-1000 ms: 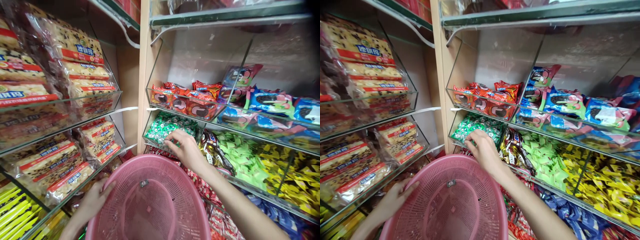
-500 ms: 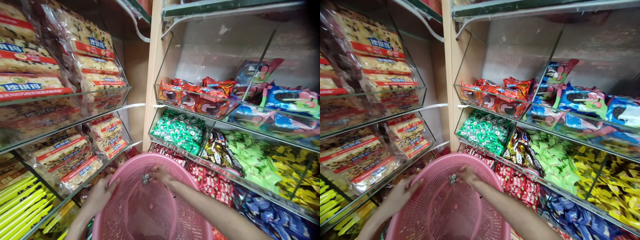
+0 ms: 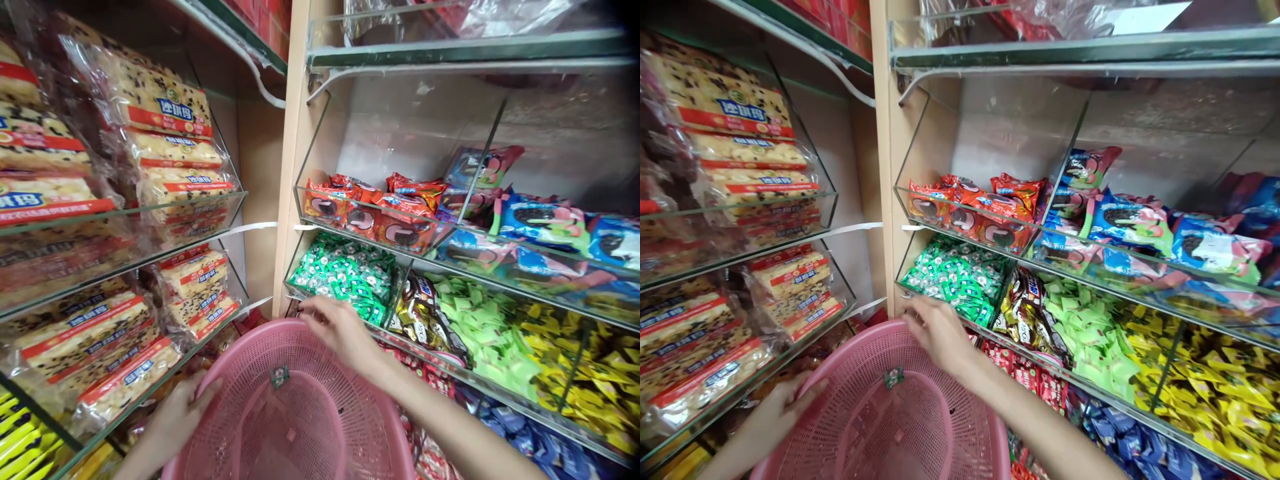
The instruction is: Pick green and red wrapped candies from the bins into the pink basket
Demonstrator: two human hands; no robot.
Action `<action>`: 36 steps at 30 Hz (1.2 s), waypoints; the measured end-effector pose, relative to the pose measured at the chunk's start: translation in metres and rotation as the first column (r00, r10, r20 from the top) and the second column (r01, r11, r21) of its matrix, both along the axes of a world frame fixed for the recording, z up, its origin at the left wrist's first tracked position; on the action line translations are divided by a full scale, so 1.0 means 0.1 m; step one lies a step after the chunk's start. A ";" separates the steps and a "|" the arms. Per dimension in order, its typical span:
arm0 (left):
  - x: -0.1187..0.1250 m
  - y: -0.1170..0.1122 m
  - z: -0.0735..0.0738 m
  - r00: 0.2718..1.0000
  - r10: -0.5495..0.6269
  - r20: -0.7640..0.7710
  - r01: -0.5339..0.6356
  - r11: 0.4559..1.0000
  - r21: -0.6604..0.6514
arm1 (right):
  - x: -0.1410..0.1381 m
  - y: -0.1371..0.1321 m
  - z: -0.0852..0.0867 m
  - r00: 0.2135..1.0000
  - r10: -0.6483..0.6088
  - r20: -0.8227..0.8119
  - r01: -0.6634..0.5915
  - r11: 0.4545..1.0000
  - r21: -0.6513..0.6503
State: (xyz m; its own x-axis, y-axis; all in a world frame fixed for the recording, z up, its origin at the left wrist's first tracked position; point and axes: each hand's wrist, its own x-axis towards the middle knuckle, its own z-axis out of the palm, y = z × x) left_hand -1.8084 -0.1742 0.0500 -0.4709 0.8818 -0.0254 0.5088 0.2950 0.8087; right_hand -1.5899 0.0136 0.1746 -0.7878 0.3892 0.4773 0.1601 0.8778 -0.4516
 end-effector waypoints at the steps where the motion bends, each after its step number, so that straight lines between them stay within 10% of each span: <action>1: 0.00 0.00 0.01 1.000 -0.002 0.006 0.002 1.000 0.008 | 0.04 0.07 0.14 1.000 -0.027 -0.006 0.027 0.997 0.078; 8: 0.03 0.01 0.08 1.000 0.018 -0.019 -0.018 1.000 0.008 | 0.06 0.61 0.39 0.932 -0.196 0.305 0.055 0.909 0.414; 22: 0.06 -0.03 0.09 0.999 0.045 0.007 -0.045 0.998 0.038 | 0.03 0.79 0.40 0.941 -0.122 0.317 0.021 0.952 0.304; 27: 0.10 0.00 0.16 1.000 0.023 0.021 -0.023 1.000 0.009 | 0.10 0.44 0.52 0.979 -0.075 0.187 0.026 0.967 0.253; 33: 0.09 0.00 0.16 0.999 0.034 0.019 -0.034 0.999 0.002 | -0.15 -0.08 -0.14 0.884 0.256 0.391 -0.307 0.949 0.073; 36: 0.09 -0.03 0.15 1.000 0.022 0.019 -0.022 1.000 -0.005 | -0.32 -0.05 -0.70 0.808 0.128 0.575 -0.252 0.957 0.142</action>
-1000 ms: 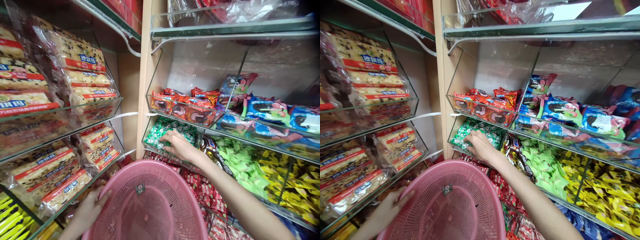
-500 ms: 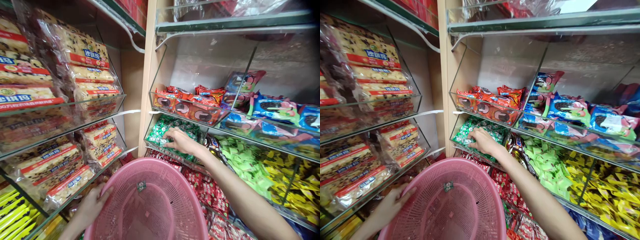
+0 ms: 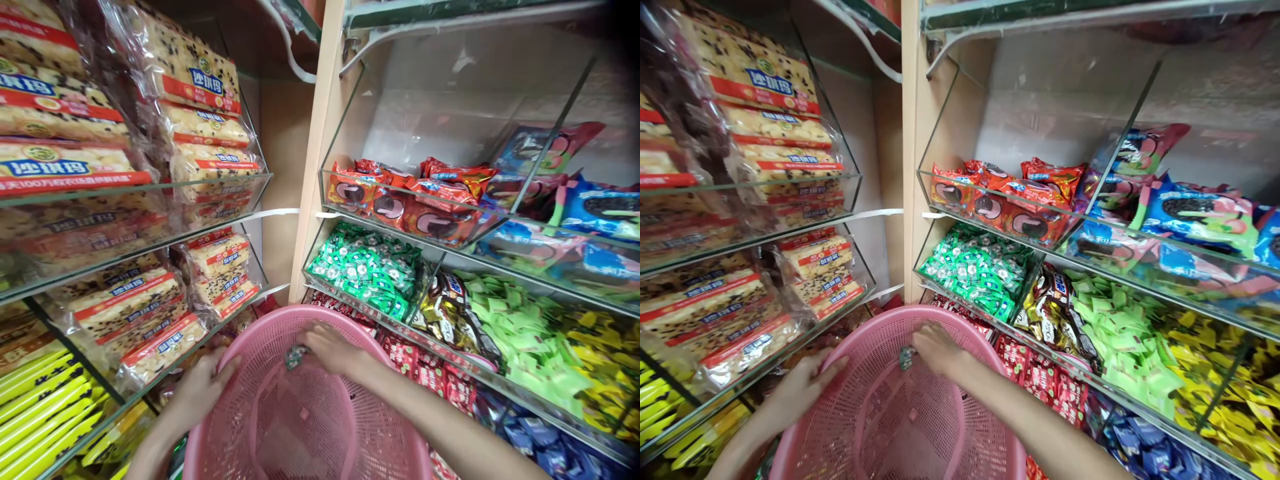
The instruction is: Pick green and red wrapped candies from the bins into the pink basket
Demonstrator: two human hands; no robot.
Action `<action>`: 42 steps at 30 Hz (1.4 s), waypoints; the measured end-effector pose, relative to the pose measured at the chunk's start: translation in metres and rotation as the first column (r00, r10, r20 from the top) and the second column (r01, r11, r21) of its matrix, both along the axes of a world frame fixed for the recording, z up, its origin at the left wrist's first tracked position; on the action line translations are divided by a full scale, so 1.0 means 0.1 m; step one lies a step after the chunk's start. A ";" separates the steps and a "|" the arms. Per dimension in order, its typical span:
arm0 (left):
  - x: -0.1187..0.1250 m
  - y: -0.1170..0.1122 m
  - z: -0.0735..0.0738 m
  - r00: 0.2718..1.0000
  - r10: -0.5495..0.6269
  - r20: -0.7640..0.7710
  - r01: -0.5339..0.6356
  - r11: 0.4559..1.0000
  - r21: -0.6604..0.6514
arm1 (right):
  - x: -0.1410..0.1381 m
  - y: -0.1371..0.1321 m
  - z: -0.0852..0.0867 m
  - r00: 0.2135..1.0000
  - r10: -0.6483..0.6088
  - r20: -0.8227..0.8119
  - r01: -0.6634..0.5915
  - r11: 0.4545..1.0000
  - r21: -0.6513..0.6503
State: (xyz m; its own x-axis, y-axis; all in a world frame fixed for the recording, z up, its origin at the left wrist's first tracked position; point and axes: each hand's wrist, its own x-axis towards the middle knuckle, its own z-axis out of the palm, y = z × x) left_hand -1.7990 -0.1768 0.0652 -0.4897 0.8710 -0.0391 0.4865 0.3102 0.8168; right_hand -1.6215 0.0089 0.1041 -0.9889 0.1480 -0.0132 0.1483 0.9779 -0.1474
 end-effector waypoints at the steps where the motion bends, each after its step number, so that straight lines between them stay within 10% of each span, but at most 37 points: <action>1: 0.00 -0.01 0.00 1.000 0.002 -0.003 -0.002 1.000 -0.006 | -0.04 0.03 -0.15 0.997 -0.037 0.063 0.035 0.998 0.044; 5: 0.00 -0.02 -0.01 0.999 0.029 -0.037 -0.030 0.999 -0.016 | -0.11 0.10 -0.45 0.976 -0.111 0.187 0.088 0.988 0.127; 10: -0.03 -0.04 -0.06 0.998 0.016 -0.063 -0.019 0.999 -0.047 | -0.13 0.01 -0.39 0.963 -0.194 0.188 0.168 0.975 0.145; 17: -0.08 -0.04 -0.14 0.995 0.044 -0.094 -0.050 0.997 -0.056 | 0.08 -0.07 0.38 0.987 -0.096 -0.131 0.108 0.990 0.089; 23: -0.07 -0.02 -0.14 0.995 0.046 -0.084 -0.050 0.997 -0.052 | 0.22 0.38 1.12 0.928 -0.155 -0.338 0.225 0.957 0.181; 31: -0.06 -0.02 -0.12 0.994 0.035 -0.105 -0.041 0.998 -0.047 | 0.01 0.86 1.13 0.980 -0.151 -0.128 0.179 0.953 0.246; 42: -0.08 -0.05 -0.16 0.997 0.026 -0.072 -0.029 0.998 -0.053 | 0.13 0.82 1.24 0.946 -0.172 -0.273 0.240 0.942 0.237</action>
State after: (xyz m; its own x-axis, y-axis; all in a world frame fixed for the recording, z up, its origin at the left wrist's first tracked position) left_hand -1.8070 -0.1814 0.0489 -0.5166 0.8547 -0.0499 0.5335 0.3669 0.7621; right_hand -1.6089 0.0905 0.2279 -0.9033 0.3137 0.2926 0.3430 0.9378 0.0534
